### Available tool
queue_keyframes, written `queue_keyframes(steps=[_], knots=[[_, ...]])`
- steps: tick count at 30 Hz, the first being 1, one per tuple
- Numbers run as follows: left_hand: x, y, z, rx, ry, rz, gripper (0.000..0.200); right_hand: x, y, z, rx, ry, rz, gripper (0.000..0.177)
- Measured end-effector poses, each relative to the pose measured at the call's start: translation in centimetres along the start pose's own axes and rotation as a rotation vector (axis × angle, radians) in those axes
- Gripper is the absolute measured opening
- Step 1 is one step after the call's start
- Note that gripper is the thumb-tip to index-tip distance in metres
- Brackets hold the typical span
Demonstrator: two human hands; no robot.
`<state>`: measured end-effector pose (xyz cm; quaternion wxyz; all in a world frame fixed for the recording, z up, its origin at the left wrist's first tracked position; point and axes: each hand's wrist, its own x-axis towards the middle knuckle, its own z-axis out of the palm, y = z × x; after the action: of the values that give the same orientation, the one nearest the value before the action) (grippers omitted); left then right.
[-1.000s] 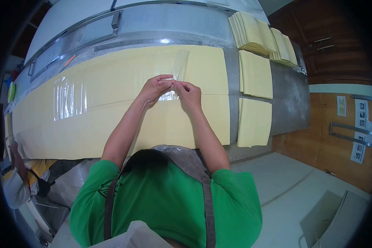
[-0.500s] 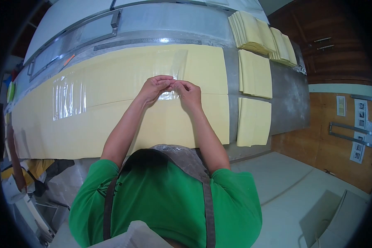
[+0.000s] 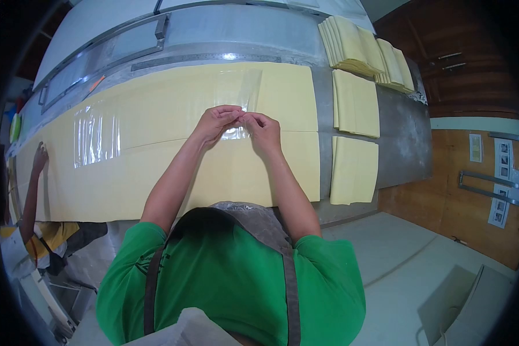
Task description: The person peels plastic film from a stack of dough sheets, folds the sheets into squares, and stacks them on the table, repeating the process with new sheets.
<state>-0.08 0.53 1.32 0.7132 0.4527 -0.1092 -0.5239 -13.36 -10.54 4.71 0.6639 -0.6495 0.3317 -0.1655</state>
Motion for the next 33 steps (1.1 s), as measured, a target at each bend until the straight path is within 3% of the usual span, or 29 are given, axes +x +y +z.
queue_keyframes(steps=[3,9,11,12,14,18,23,28,31,33], knots=[[0.3,0.2,0.3,-0.034,0.03,0.009,0.032,0.2,1.0,-0.1,0.007,-0.001,0.006,0.024],[2.7,3.0,2.4,0.22,0.266,-0.107,0.047,-0.4,1.8,0.0,-0.31,0.037,-0.182,0.017],[4.6,4.6,2.9,0.673,0.389,-0.064,0.048,-0.2,2.5,-0.2,-0.297,0.002,-0.212,0.014],[6.2,4.6,2.3,0.671,0.389,-0.055,0.048,-0.1,2.7,-0.4,-0.29,-0.007,-0.238,0.014],[9.7,4.0,0.2,0.352,0.341,0.113,0.042,-0.4,1.9,-0.4,-0.319,-0.007,-0.236,0.014],[10.3,7.2,-1.2,0.207,0.251,0.099,0.038,-0.4,2.0,-0.7,-0.379,0.009,-0.249,0.014],[7.0,9.2,-2.5,0.349,0.254,0.064,0.042,0.0,2.4,-0.5,-0.362,0.056,-0.187,0.014],[6.1,9.0,-3.4,0.13,0.22,0.088,0.042,-0.3,1.7,-0.1,-0.362,0.036,-0.179,0.013],[6.0,9.6,-1.6,0.309,0.36,-0.068,0.039,-0.6,1.1,-0.1,-0.427,0.006,-0.237,0.013],[7.4,8.5,-2.7,0.237,0.319,-0.015,0.039,-0.6,1.2,-0.1,-0.414,-0.005,-0.221,0.012]])
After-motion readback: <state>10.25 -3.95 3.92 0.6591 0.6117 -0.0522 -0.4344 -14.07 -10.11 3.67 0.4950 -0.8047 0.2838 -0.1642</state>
